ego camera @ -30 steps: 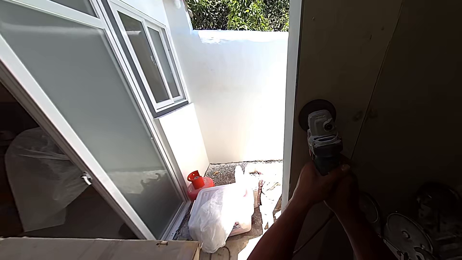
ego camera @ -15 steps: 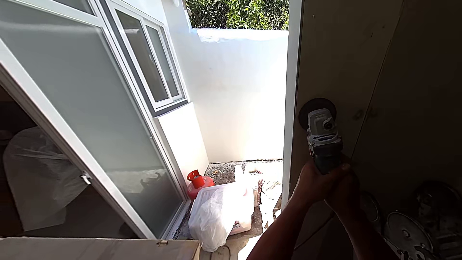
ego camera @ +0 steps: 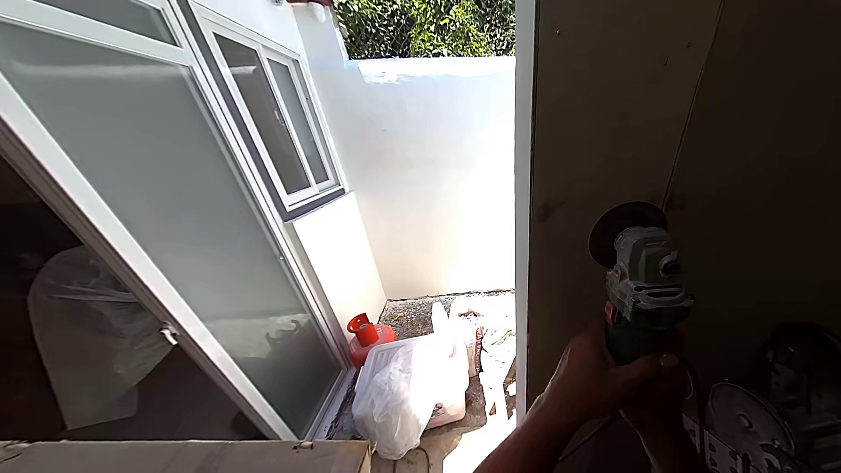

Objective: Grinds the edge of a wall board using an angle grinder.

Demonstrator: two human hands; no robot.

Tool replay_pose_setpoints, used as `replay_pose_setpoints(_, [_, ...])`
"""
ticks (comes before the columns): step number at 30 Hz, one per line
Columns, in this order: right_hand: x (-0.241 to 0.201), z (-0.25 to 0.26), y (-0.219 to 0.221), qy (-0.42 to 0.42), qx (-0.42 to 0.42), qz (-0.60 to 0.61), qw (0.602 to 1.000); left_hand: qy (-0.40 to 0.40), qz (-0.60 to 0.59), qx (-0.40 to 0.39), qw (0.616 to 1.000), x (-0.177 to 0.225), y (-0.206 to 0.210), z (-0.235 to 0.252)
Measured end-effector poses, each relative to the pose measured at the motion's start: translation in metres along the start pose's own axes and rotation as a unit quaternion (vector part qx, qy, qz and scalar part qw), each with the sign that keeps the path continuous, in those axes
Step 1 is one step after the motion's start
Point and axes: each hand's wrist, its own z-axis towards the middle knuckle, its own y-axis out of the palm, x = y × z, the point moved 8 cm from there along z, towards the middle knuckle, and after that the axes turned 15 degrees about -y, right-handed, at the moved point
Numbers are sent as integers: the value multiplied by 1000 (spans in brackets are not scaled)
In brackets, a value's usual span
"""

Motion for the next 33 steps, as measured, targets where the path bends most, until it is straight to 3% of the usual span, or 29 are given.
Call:
replay_pose_setpoints(4, [24,-41,-24,55,11,42,998,26,-49,-85,995,-37,34,-20])
replay_pose_setpoints(8, [46,-119,-42,147,-41,49,987,-73,-73,-126,987,-105,79,-40])
replay_pose_setpoints(13, [60,-200,-38,174,-169,63,968,-172,-122,-42,977,-188,110,-67])
replay_pose_setpoints(16, [60,-223,-34,189,-207,63,958,-199,-131,-16,971,-212,110,-81])
replay_pose_setpoints(23, [63,-231,-22,214,-213,54,952,-205,-140,7,969,-212,103,-81])
replay_pose_setpoints(28, [57,-186,0,163,-208,31,964,-191,-121,105,968,-185,72,-60])
replay_pose_setpoints(33, [57,-135,19,107,-157,23,981,-139,-111,93,980,-145,45,-23])
